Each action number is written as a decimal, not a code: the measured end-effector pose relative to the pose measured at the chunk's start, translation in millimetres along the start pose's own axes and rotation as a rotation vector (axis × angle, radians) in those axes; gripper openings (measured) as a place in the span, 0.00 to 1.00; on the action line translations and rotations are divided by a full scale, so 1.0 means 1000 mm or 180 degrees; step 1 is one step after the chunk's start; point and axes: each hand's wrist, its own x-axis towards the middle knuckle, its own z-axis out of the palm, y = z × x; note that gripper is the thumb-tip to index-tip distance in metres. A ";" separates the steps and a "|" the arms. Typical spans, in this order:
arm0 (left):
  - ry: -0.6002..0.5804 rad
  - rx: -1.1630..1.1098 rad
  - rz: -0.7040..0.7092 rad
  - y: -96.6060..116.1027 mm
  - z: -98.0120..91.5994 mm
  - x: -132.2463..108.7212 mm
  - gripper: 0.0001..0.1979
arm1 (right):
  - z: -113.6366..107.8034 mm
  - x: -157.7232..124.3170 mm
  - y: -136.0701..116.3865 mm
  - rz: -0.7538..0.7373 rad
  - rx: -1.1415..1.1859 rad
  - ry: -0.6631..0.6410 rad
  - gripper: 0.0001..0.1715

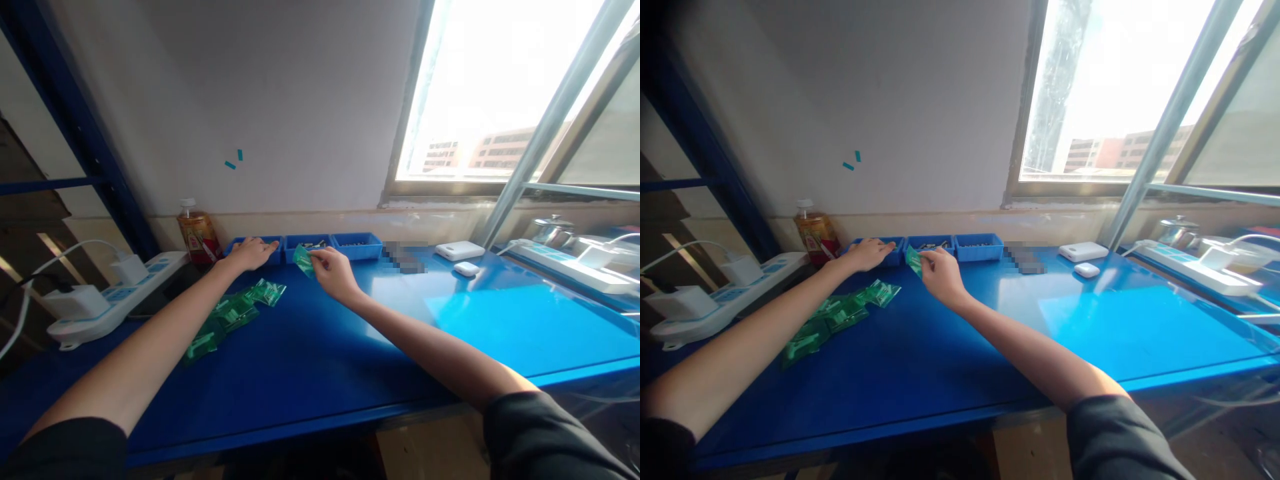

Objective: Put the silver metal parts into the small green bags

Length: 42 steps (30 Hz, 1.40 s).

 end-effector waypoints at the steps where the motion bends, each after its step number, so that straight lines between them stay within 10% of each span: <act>1: 0.0002 -0.0040 -0.0062 0.003 0.003 0.001 0.35 | 0.003 0.009 -0.001 -0.0188 -0.0151 0.0024 0.14; 7: 0.0472 -0.0229 -0.0322 0.009 0.000 -0.020 0.29 | 0.047 0.078 -0.001 -0.0765 -0.0773 0.0187 0.20; 11: 0.0912 -0.0361 -0.0120 -0.005 -0.008 -0.055 0.20 | 0.079 0.098 0.005 -0.0785 -0.1054 -0.0621 0.24; 21: 0.0052 -0.0452 0.0173 -0.002 0.007 -0.113 0.23 | 0.069 0.008 -0.006 -0.0833 -0.0934 -0.1718 0.34; 33: 0.0673 -0.1953 0.0108 0.018 -0.003 -0.113 0.12 | 0.069 -0.012 0.002 -0.0528 0.0244 -0.0595 0.28; 37: 0.0877 -0.1823 0.0299 0.026 -0.009 -0.118 0.10 | 0.066 -0.009 0.002 -0.0598 0.0121 -0.0477 0.08; 42: 0.0641 -0.3222 -0.0261 0.030 -0.015 -0.121 0.14 | 0.042 -0.011 -0.010 -0.1099 -0.0464 -0.0433 0.11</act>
